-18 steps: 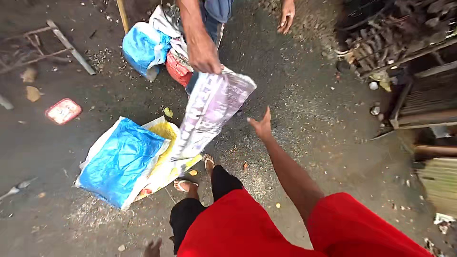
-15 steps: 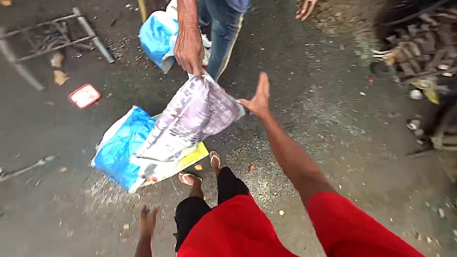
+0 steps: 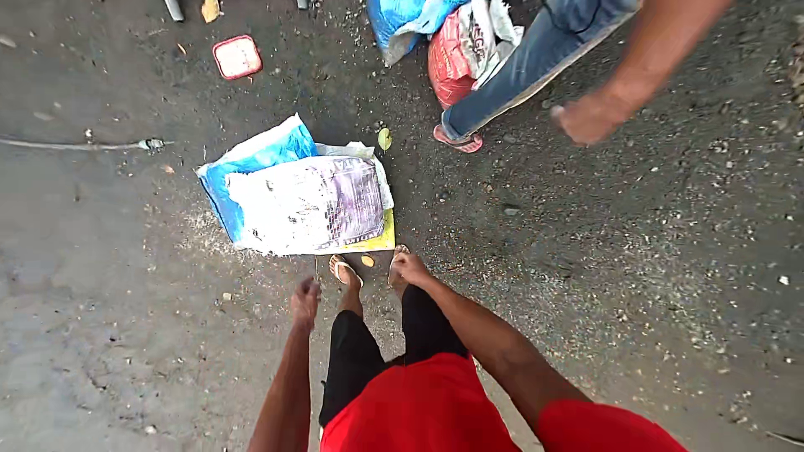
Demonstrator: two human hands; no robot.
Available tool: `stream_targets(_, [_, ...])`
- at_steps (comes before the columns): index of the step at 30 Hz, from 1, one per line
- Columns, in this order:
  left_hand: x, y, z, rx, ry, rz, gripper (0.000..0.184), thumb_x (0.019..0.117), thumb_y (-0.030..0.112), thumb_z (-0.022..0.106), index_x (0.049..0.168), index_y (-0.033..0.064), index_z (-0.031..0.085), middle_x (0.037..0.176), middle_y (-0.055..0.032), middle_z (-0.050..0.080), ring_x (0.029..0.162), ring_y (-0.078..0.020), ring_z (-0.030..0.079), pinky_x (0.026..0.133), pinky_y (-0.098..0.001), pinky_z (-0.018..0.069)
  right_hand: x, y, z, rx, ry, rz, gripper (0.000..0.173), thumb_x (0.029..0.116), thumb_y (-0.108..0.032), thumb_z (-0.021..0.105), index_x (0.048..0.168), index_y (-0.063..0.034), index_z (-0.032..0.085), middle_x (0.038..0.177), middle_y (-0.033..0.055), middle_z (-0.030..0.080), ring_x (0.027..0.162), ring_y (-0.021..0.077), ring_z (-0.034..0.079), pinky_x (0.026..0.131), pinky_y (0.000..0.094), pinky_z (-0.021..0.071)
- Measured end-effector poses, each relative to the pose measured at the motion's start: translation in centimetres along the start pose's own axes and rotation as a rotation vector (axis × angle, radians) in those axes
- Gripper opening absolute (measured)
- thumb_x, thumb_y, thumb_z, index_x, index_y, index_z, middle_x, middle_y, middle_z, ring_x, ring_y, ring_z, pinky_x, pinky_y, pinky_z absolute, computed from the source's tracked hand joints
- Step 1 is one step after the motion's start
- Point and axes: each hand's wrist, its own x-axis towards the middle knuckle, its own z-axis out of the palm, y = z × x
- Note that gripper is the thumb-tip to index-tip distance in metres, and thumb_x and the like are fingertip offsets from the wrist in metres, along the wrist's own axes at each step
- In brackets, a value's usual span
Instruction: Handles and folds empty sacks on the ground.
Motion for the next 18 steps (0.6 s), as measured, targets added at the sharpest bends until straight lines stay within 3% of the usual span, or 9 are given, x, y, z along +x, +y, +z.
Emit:
stream_targets(4, [-0.4, -6.0, 5.4, -0.079, -0.108, -0.098, 0.044, 0.1052, 0.019, 0.055, 0.142, -0.0054, 0.051, 0.123, -0.0237, 0.066, 0.105, -0.0294, 0.07, 0.09, -0.0467, 0.0591, 8.2, 5.6, -1.3, 0.109, 0.093, 0.193, 0.054, 0.1015, -0.028, 0.064, 0.144, 0.0037, 0.053, 0.138, 0.027, 0.06, 0.131, 0.0384, 0.057, 0.114, 0.0537, 0.0425])
stream_targets(8, [3.6, -9.8, 11.5, -0.064, -0.352, -0.121, 0.044, 0.1032, 0.014, 0.057, 0.141, -0.0062, 0.051, 0.124, -0.0213, 0.068, 0.105, -0.0249, 0.07, 0.091, -0.0418, 0.0585, 21.6, 7.5, 0.2, 0.16, 0.194, 0.199, 0.072, 0.097, -0.033, 0.072, 0.151, 0.0046, 0.042, 0.138, 0.029, 0.059, 0.128, 0.0436, 0.057, 0.11, 0.0604, 0.0451])
stream_targets(10, [5.3, -11.3, 12.7, -0.072, -0.431, -0.12, 0.045, 0.1029, 0.014, 0.057, 0.143, -0.0056, 0.051, 0.128, -0.0206, 0.066, 0.11, -0.0244, 0.069, 0.096, -0.0409, 0.0573, 28.4, 7.5, 1.2, 0.176, 0.26, 0.17, 0.078, 0.0933, -0.034, 0.075, 0.153, 0.0015, 0.039, 0.141, 0.0283, 0.057, 0.129, 0.0434, 0.057, 0.108, 0.0619, 0.0459])
stream_targets(14, [8.1, -13.0, 11.2, -0.169, -0.368, -0.131, 0.043, 0.1015, 0.013, 0.057, 0.14, -0.0065, 0.053, 0.126, -0.0179, 0.068, 0.107, -0.0207, 0.07, 0.094, -0.0375, 0.0582, 39.1, 6.8, 3.0, 0.365, 0.353, 0.133, 0.102, 0.0862, -0.033, 0.081, 0.163, -0.0045, 0.02, 0.151, 0.0234, 0.05, 0.137, 0.0373, 0.051, 0.113, 0.0558, 0.0438])
stream_targets(15, [8.9, -13.3, 10.4, -0.175, -0.343, -0.126, 0.043, 0.1014, 0.014, 0.057, 0.139, -0.0065, 0.054, 0.125, -0.0175, 0.068, 0.107, -0.0211, 0.07, 0.094, -0.038, 0.0584, 40.2, 6.5, 3.5, 0.409, 0.363, 0.117, 0.095, 0.0869, -0.029, 0.081, 0.16, -0.0042, 0.027, 0.144, 0.0221, 0.057, 0.132, 0.034, 0.056, 0.111, 0.0525, 0.0471])
stream_targets(16, [9.8, -13.5, 9.6, -0.164, -0.312, -0.111, 0.042, 0.1014, 0.015, 0.058, 0.137, -0.0061, 0.055, 0.124, -0.0165, 0.069, 0.106, -0.021, 0.07, 0.094, -0.0383, 0.0589, 40.4, 5.9, 4.1, 0.44, 0.375, 0.098, 0.076, 0.0889, -0.025, 0.08, 0.152, -0.0021, 0.043, 0.134, 0.0211, 0.064, 0.124, 0.0313, 0.062, 0.106, 0.0508, 0.0506])
stream_targets(17, [10.5, -13.8, 8.8, -0.15, -0.28, -0.102, 0.042, 0.1014, 0.017, 0.057, 0.137, -0.0055, 0.056, 0.122, -0.0152, 0.07, 0.105, -0.0204, 0.071, 0.093, -0.0383, 0.0592, 39.6, 5.4, 4.5, 0.447, 0.384, 0.067, 0.056, 0.0908, -0.022, 0.077, 0.138, -0.0003, 0.058, 0.124, 0.0192, 0.069, 0.115, 0.0279, 0.067, 0.101, 0.0485, 0.0543])
stream_targets(18, [11.0, -13.7, 7.9, -0.134, -0.241, -0.107, 0.042, 0.1019, 0.02, 0.057, 0.137, -0.0041, 0.057, 0.12, -0.0135, 0.071, 0.104, -0.0194, 0.071, 0.093, -0.038, 0.0595, 37.4, 4.8, 4.8, 0.446, 0.386, 0.032, 0.041, 0.0929, -0.021, 0.074, 0.127, 0.0001, 0.066, 0.115, 0.0171, 0.072, 0.107, 0.0244, 0.07, 0.097, 0.0465, 0.0572])
